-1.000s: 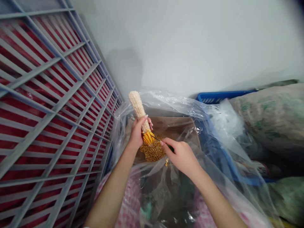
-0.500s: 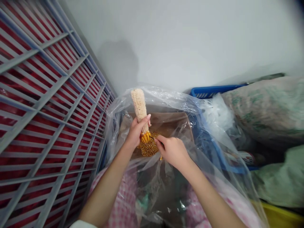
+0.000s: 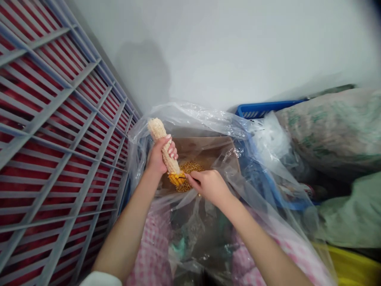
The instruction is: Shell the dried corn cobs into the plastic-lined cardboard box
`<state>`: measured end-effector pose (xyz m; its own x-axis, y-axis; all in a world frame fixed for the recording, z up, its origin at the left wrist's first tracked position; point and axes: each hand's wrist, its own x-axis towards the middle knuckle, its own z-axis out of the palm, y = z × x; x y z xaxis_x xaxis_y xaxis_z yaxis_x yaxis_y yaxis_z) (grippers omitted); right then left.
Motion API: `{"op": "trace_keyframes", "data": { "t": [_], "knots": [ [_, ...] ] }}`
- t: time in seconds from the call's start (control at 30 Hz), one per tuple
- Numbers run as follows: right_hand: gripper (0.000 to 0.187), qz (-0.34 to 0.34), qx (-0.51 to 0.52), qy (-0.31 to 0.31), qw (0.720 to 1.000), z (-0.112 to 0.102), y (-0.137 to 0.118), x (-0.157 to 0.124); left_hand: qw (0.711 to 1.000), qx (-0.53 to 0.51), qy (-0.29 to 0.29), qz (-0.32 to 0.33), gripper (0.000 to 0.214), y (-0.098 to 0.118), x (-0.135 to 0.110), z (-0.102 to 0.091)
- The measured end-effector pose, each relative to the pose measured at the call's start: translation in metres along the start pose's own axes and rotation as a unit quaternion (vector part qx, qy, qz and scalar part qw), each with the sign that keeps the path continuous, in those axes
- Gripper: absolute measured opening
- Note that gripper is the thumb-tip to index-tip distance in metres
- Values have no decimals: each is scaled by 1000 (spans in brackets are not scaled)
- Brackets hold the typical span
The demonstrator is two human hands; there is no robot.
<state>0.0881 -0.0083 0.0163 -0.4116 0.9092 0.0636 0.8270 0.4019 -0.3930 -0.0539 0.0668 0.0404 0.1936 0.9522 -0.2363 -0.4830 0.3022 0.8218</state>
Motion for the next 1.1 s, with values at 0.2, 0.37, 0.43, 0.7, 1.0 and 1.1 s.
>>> {"op": "trace_keyframes", "data": {
  "t": [0.2,0.37,0.43,0.7,1.0,1.1],
  "knots": [
    [40,-22,17,11,1000,-13,18,0,998,-33,58,0,27,8,1,-4],
    [41,64,-31,75,995,-13,9,-7,963,-64,206,160,34,7,2,-6],
    [40,67,-47,79,994,-10,5,-6,954,-67,229,182,34,8,2,-5],
    [33,89,-122,122,981,14,-19,-1,931,-25,265,250,30,-5,-2,4],
    [40,78,-91,182,976,8,-13,3,913,-118,329,211,29,4,4,-9],
    [41,76,-102,193,973,6,-13,0,914,-140,329,192,31,8,4,-11]
  ]
}}
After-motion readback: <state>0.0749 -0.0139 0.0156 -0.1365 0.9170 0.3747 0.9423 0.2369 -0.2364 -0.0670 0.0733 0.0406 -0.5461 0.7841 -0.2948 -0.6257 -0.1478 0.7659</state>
